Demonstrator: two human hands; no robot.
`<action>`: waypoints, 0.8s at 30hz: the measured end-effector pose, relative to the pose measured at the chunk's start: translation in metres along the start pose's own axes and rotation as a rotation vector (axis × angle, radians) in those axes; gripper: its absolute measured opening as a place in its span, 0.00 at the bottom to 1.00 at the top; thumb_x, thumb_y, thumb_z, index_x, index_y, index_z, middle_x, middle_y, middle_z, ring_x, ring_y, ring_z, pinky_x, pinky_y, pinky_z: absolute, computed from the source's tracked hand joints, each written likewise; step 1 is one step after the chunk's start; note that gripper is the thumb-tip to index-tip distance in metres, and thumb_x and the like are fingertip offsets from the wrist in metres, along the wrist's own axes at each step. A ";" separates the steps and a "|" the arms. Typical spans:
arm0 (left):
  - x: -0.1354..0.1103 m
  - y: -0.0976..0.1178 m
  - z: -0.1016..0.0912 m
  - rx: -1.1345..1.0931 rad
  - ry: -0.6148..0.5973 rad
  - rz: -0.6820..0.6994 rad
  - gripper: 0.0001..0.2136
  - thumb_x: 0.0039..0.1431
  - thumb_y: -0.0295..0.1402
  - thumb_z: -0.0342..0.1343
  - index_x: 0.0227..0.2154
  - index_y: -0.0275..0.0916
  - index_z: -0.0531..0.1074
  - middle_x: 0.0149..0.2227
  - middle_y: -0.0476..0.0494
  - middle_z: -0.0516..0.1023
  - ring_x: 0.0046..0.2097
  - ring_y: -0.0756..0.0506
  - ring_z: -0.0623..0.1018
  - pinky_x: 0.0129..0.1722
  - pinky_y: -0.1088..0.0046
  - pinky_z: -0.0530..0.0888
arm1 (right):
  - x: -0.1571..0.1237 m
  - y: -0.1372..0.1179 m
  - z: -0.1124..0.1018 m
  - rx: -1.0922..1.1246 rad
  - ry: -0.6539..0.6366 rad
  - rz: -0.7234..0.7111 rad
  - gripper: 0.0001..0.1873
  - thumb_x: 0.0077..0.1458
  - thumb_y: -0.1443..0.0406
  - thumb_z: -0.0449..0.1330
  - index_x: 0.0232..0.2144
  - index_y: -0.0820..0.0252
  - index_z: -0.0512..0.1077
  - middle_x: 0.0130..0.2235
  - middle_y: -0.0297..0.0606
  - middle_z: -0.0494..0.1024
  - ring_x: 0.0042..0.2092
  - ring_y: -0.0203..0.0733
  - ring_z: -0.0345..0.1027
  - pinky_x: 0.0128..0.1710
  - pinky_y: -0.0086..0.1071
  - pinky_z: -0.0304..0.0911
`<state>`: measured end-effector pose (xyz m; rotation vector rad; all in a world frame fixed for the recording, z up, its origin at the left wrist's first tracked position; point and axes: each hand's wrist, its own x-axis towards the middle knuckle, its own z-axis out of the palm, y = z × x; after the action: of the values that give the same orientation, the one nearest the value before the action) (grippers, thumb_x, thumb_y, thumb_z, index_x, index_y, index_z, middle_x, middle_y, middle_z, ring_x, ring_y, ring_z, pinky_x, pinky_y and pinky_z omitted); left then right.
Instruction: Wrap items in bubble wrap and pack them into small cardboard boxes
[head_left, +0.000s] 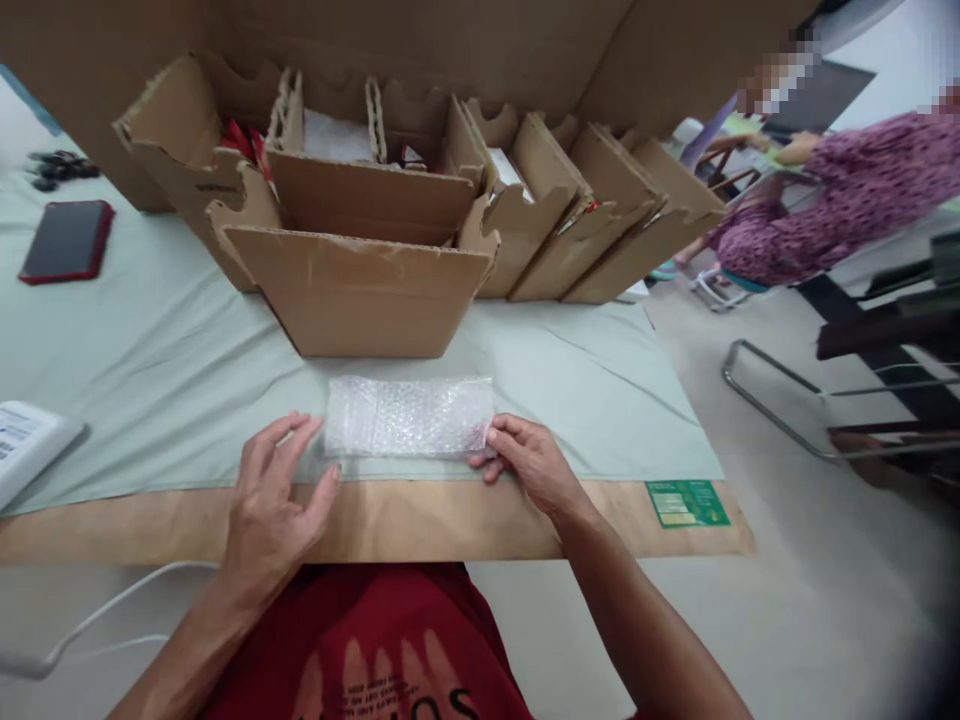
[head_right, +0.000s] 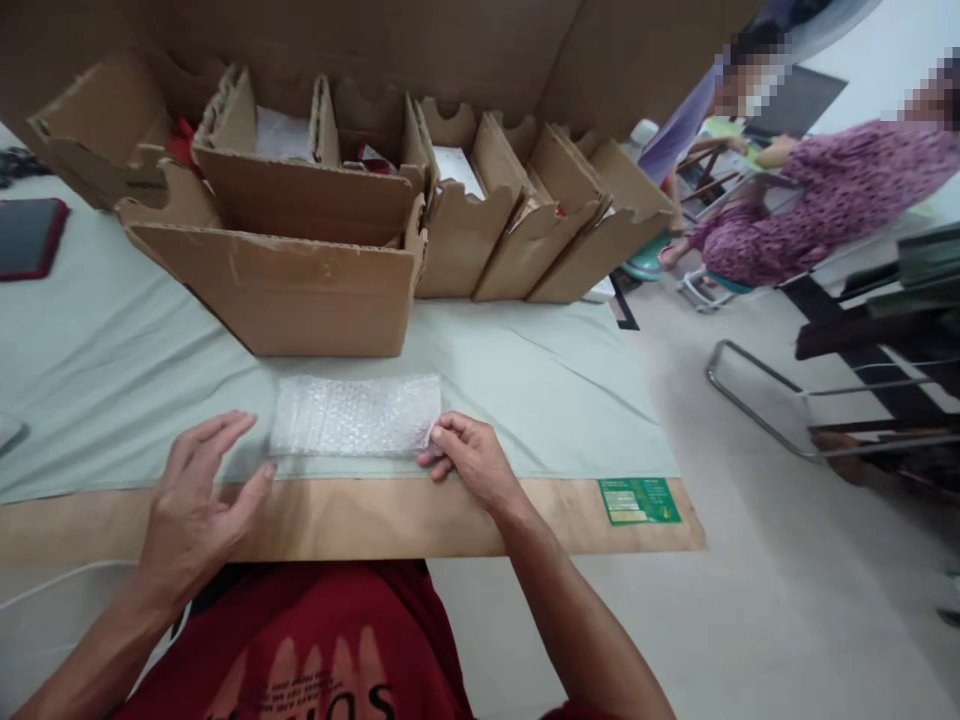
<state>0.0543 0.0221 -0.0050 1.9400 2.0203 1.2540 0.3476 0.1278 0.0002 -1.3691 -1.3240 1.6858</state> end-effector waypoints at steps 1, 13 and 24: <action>0.006 -0.001 0.002 0.013 -0.034 -0.008 0.24 0.63 0.36 0.59 0.62 0.42 0.69 0.59 0.35 0.73 0.59 0.34 0.75 0.61 0.51 0.71 | 0.001 0.003 -0.003 -0.016 0.006 -0.023 0.19 0.55 0.50 0.67 0.39 0.60 0.74 0.28 0.34 0.79 0.28 0.38 0.76 0.24 0.27 0.70; 0.011 -0.027 0.032 0.111 -0.252 0.050 0.21 0.61 0.47 0.58 0.54 0.46 0.76 0.56 0.35 0.77 0.57 0.29 0.75 0.60 0.47 0.68 | 0.031 0.002 -0.014 -1.072 -0.079 -0.635 0.16 0.61 0.71 0.63 0.48 0.53 0.81 0.61 0.45 0.75 0.61 0.57 0.67 0.58 0.55 0.66; 0.017 -0.030 0.010 -0.085 -0.191 -0.156 0.14 0.65 0.49 0.54 0.38 0.46 0.79 0.52 0.44 0.81 0.52 0.38 0.81 0.51 0.58 0.78 | 0.023 -0.038 -0.006 -0.538 -0.068 -0.499 0.09 0.67 0.65 0.57 0.37 0.58 0.77 0.40 0.38 0.83 0.43 0.42 0.75 0.49 0.39 0.66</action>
<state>0.0321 0.0456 -0.0213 1.7528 1.9479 1.0579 0.3412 0.1630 0.0274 -1.1139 -2.0558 1.0878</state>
